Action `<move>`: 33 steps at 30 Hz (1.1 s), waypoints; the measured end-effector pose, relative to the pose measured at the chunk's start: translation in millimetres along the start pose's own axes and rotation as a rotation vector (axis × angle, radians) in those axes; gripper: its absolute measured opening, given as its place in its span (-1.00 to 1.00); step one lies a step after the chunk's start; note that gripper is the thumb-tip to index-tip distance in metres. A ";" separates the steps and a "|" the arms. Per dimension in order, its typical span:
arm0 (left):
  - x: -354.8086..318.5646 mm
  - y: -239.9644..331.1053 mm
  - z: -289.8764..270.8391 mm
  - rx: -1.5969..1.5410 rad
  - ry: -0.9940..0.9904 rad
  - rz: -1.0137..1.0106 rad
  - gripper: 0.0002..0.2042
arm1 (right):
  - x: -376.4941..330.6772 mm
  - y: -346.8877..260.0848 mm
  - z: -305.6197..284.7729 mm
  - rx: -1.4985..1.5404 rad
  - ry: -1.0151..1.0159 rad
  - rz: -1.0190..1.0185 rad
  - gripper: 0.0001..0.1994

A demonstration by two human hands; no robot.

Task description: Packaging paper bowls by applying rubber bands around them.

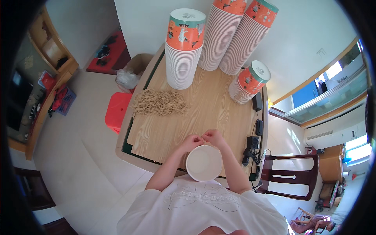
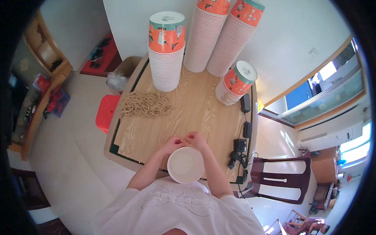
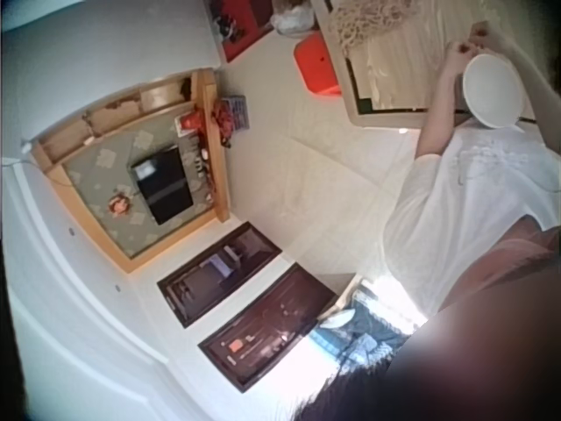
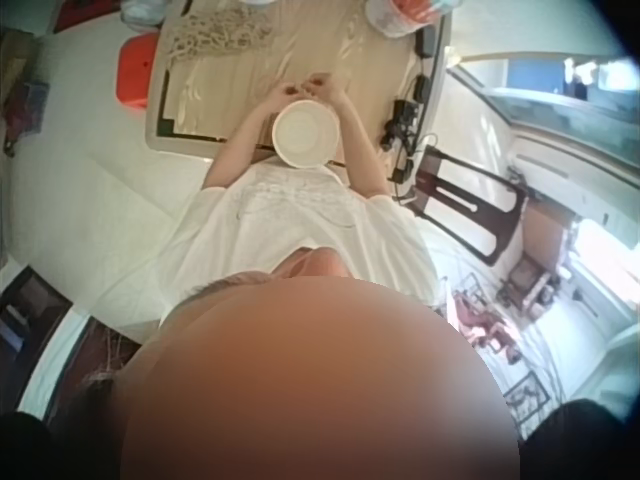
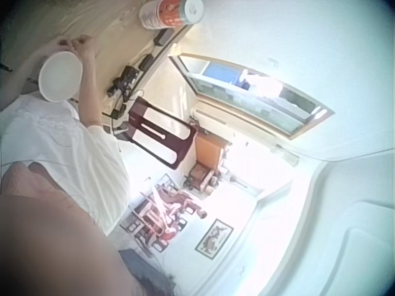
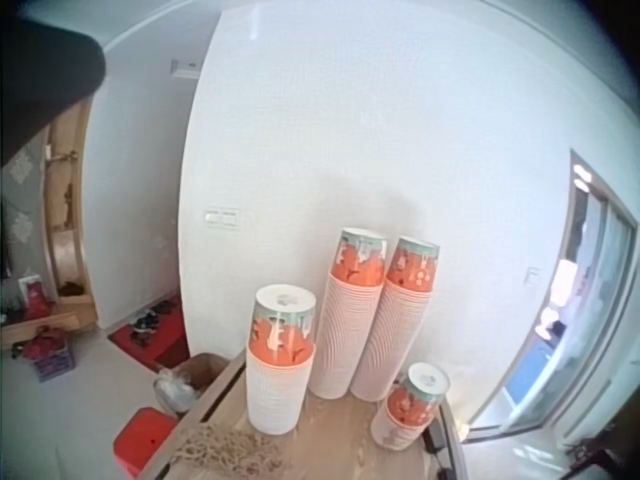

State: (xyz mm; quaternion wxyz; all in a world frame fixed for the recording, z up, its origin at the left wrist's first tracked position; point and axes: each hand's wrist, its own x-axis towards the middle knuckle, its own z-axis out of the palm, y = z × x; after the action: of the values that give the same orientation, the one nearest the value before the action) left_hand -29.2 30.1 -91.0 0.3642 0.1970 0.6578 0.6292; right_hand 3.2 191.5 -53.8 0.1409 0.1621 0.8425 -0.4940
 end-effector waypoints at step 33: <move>-4.5 6.7 16.1 0.225 0.037 0.262 -0.90 | -22.4 9.9 -18.5 0.082 -0.097 0.067 -0.87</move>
State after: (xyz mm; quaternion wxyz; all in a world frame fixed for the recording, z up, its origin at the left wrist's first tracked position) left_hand -15.9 38.8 -82.6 0.2427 0.3089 0.6992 0.5973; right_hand 26.2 209.3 -44.0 0.1910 0.1717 0.8079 -0.5304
